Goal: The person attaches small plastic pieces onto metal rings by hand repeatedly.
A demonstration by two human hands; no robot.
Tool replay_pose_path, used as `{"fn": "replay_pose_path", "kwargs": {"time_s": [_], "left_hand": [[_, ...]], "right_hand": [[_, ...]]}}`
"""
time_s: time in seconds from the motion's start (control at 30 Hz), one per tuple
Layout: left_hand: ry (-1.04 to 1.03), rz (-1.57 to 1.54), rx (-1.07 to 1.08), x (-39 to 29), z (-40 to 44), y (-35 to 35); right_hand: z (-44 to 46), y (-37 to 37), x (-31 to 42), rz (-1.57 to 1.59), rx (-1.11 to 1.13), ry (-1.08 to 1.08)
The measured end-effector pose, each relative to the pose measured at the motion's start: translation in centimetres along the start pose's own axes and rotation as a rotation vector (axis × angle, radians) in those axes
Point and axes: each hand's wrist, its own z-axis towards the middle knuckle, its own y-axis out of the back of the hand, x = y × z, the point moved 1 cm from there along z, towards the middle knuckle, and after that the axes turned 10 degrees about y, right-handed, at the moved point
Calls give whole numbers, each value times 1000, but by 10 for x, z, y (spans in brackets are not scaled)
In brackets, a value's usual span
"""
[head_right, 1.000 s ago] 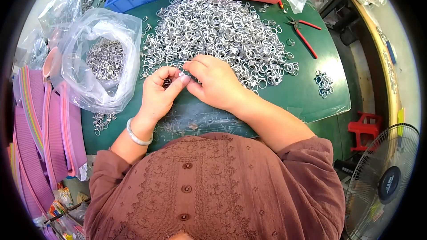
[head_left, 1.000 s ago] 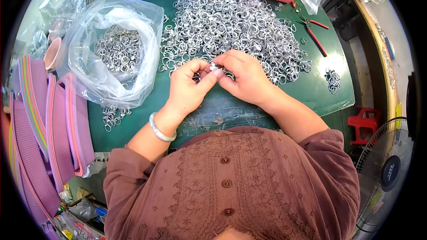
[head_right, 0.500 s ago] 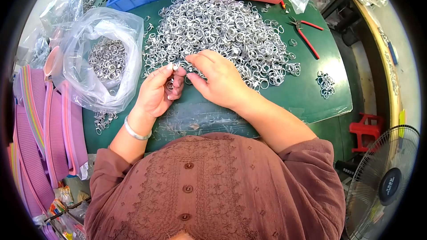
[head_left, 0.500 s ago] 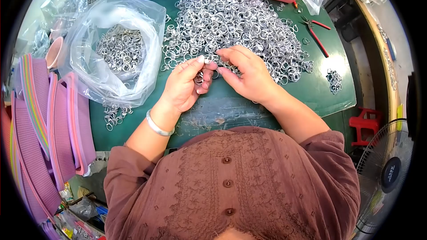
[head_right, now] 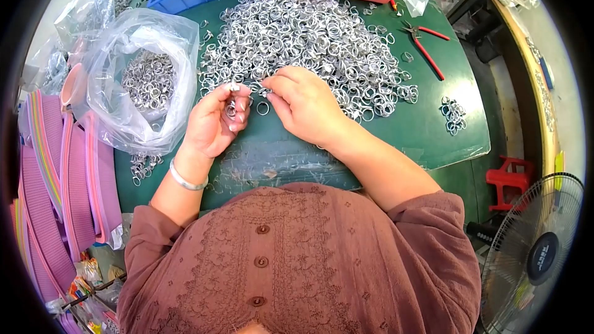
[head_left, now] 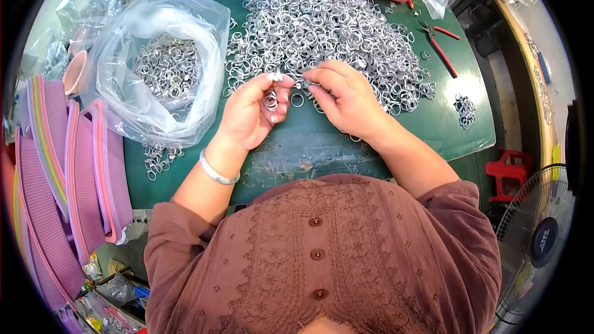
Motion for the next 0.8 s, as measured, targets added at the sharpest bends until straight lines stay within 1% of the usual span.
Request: {"fn": "replay_pose_path", "kwargs": {"time_s": [0.07, 0.1, 0.23, 0.33, 0.4, 0.5, 0.6, 0.63, 0.67, 0.73, 0.8], "left_hand": [[-69, -5, -32, -4, 1, 2], [-102, -26, 17, -5, 1, 6], [-125, -118, 13, -7, 2, 9], [-131, -74, -56, -6, 2, 11], [-152, 25, -104, -4, 1, 9], [-133, 141, -164, -3, -2, 3], [-63, 227, -184, 0, -4, -2], [-34, 253, -175, 0, -6, -5], [-5, 280, -165, 2, -7, -8], [-12, 322, -190, 4, -8, -13], [-35, 378, -223, 6, -10, -17]], "right_hand": [[0, -2, -2, -51, 39, 33], [-1, -3, -2, -77, 60, 50], [0, -10, 1, -198, 165, 68], [1, -15, 4, -274, 201, 58], [1, -16, 4, -306, 227, 37], [2, -14, 5, -281, 252, 20], [4, -17, 2, -158, 8, 60], [5, -11, 4, -107, 14, 53], [5, -8, 6, -66, 26, 1], [4, -5, 9, 16, 49, -106], [3, -4, 8, 78, -22, -90]]}}
